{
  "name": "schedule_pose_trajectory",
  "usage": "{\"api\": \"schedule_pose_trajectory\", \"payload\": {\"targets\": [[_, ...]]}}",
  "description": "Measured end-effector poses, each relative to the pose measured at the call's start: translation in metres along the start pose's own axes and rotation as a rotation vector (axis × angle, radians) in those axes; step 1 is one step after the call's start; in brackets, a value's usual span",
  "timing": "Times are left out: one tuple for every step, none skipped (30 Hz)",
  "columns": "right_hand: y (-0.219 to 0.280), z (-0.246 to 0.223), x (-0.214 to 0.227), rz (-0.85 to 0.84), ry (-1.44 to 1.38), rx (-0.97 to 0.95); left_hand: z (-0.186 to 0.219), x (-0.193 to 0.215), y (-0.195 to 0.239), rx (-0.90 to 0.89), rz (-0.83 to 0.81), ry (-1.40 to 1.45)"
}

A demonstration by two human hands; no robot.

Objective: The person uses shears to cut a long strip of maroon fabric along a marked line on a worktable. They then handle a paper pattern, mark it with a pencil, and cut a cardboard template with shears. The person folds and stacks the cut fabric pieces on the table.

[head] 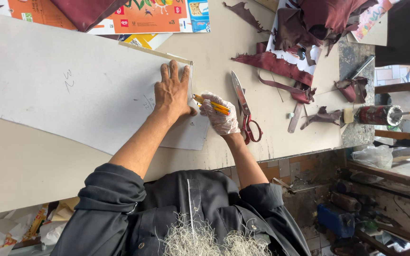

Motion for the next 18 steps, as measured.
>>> {"api": "schedule_pose_trajectory", "payload": {"targets": [[0.000,-0.001,-0.001,-0.002,0.000,0.014,0.000,0.000,0.000,-0.005,0.009,-0.002],[-0.001,-0.003,-0.002,-0.006,0.001,0.027,0.000,0.000,-0.001,-0.009,0.019,-0.003],[-0.003,-0.005,-0.002,-0.009,0.002,0.041,0.000,-0.001,-0.002,-0.012,0.019,-0.005],[-0.002,-0.007,-0.003,-0.018,-0.009,0.036,0.000,-0.001,-0.002,-0.012,0.017,-0.007],[-0.002,-0.010,-0.003,-0.028,-0.020,0.031,0.000,-0.001,-0.002,-0.013,0.014,-0.009],[-0.001,-0.012,-0.003,-0.037,-0.032,0.027,0.000,-0.002,-0.002,-0.010,0.008,-0.018],[0.002,-0.015,-0.003,-0.068,-0.033,0.010,0.000,-0.003,-0.002,-0.007,0.003,-0.026],[0.003,-0.019,-0.001,-0.100,-0.035,-0.004,0.000,-0.003,-0.003,-0.003,0.000,-0.035],[0.005,-0.024,0.002,-0.132,-0.037,-0.018,0.000,-0.003,-0.003,0.000,-0.005,-0.029],[0.007,-0.031,0.005,-0.151,0.103,0.026,0.000,-0.002,-0.003,0.002,-0.009,-0.024],[0.011,-0.038,0.010,-0.170,0.244,0.071,0.000,-0.002,-0.003,0.003,-0.013,-0.019],[0.014,-0.046,0.017,-0.185,0.385,0.117,0.000,-0.002,-0.003,0.002,-0.010,-0.019],[0.016,-0.053,0.022,-0.204,0.481,0.159,0.001,-0.001,-0.003,0.001,-0.007,-0.020],[0.018,-0.060,0.028,-0.223,0.577,0.199,0.001,-0.001,-0.002,-0.001,-0.004,-0.019],[0.021,-0.067,0.032,-0.241,0.674,0.239,0.001,-0.001,-0.001,0.000,-0.002,-0.013],[0.025,-0.072,0.038,-0.243,0.742,0.248,0.000,-0.001,0.000,-0.001,-0.001,-0.007],[0.030,-0.076,0.043,-0.244,0.810,0.256,0.000,-0.001,0.001,-0.003,0.001,-0.001],[0.033,-0.080,0.049,-0.242,0.881,0.266,0.000,0.000,0.001,-0.001,-0.005,-0.006]]}}
Point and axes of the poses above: each hand's wrist, its own y-axis away from the middle knuckle, its own x-axis out of the back of the hand, z = x × y, the point moved 4 cm from there along -y, towards the middle knuckle, and after that the axes turned 1 degree about -z, right-handed, at the moved point
